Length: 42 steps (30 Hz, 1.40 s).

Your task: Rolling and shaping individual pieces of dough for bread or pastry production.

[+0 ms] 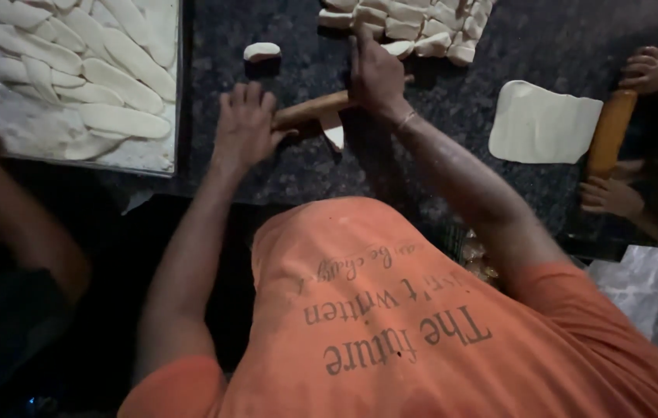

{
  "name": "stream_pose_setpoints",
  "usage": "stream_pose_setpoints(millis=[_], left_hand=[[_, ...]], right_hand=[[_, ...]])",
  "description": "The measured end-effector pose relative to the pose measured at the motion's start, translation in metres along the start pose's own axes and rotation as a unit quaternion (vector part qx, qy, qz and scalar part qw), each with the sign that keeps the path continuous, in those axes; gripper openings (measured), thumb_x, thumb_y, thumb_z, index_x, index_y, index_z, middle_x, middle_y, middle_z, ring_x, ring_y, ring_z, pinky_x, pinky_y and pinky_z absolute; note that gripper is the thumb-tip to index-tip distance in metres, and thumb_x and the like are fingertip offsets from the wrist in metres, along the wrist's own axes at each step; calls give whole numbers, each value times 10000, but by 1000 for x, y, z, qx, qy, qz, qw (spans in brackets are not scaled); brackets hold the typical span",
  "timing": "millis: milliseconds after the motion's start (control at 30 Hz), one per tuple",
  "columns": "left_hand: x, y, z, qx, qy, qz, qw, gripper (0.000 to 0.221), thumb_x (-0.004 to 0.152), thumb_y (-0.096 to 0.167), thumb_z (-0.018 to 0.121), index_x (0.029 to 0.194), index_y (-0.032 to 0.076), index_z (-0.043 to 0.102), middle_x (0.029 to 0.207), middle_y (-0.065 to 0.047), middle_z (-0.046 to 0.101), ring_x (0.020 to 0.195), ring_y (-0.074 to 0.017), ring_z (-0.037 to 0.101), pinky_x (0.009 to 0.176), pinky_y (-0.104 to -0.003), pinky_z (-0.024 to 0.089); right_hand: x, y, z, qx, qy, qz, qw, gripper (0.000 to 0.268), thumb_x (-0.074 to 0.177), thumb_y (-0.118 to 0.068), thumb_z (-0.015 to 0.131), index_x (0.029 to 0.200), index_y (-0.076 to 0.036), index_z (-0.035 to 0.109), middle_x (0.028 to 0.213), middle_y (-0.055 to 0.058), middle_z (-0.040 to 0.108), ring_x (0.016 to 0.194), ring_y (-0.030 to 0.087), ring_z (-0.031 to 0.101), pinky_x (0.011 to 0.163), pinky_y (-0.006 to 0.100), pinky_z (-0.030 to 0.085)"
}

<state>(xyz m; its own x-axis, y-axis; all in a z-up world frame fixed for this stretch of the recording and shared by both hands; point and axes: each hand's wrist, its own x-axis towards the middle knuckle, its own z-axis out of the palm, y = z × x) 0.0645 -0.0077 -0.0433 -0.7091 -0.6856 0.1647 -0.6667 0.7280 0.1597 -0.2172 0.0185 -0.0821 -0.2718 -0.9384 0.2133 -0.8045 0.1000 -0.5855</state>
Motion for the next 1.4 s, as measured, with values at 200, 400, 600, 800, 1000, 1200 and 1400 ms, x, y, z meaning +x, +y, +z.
stream_pose_setpoints(millis=[200,400,600,800,1000,1200,1400], left_hand=[[-54,44,-1,-91,-102,-30,990,602,763,431,833,1164,36,619,1192,-178,544,1141,-366,500,983,-515,409],[-59,57,28,-327,-188,-144,915,493,870,353,811,1181,24,615,1219,-177,549,1170,-389,520,977,-494,441],[-11,72,38,-366,7,-209,907,471,887,131,764,1313,18,600,1305,-222,535,1134,-404,575,891,-477,512],[-56,-4,6,-588,109,-315,737,332,906,-5,721,1216,59,621,1230,-125,662,1115,-255,678,882,-367,570],[-89,-143,-96,-151,291,-379,865,444,1051,-43,710,1446,41,526,1426,-101,550,1342,-289,602,1115,-365,519],[-81,-123,-55,-255,189,-439,840,396,913,13,600,1307,42,569,1443,-138,508,1370,-297,507,1091,-376,499],[-38,47,-10,-173,13,64,983,458,753,294,766,1136,65,661,1072,-117,623,1043,-331,595,911,-462,473]], right_hand=[[-101,24,-14,-102,61,-196,973,265,1072,-143,609,1280,20,595,864,180,660,738,359,655,634,458,527],[-108,-36,-45,-48,-169,34,984,134,1024,-177,679,1121,-94,638,1068,158,625,939,371,636,776,492,516],[-41,-60,-12,16,-181,-42,982,353,909,-242,764,1180,-53,641,1184,184,634,1027,392,638,876,460,536],[0,-97,1,152,-329,-20,932,329,940,-243,769,1181,-53,651,1154,171,646,1030,341,681,893,432,550],[37,-80,74,44,-73,-232,969,388,910,-170,789,1246,-46,640,1205,202,607,1042,447,613,877,458,514],[-15,-71,12,55,-182,6,982,279,929,-218,785,1086,-62,614,1009,167,649,902,371,659,786,461,530],[-79,-70,-36,7,-156,73,985,433,822,-270,826,1069,3,599,987,228,653,859,422,654,692,495,520]])
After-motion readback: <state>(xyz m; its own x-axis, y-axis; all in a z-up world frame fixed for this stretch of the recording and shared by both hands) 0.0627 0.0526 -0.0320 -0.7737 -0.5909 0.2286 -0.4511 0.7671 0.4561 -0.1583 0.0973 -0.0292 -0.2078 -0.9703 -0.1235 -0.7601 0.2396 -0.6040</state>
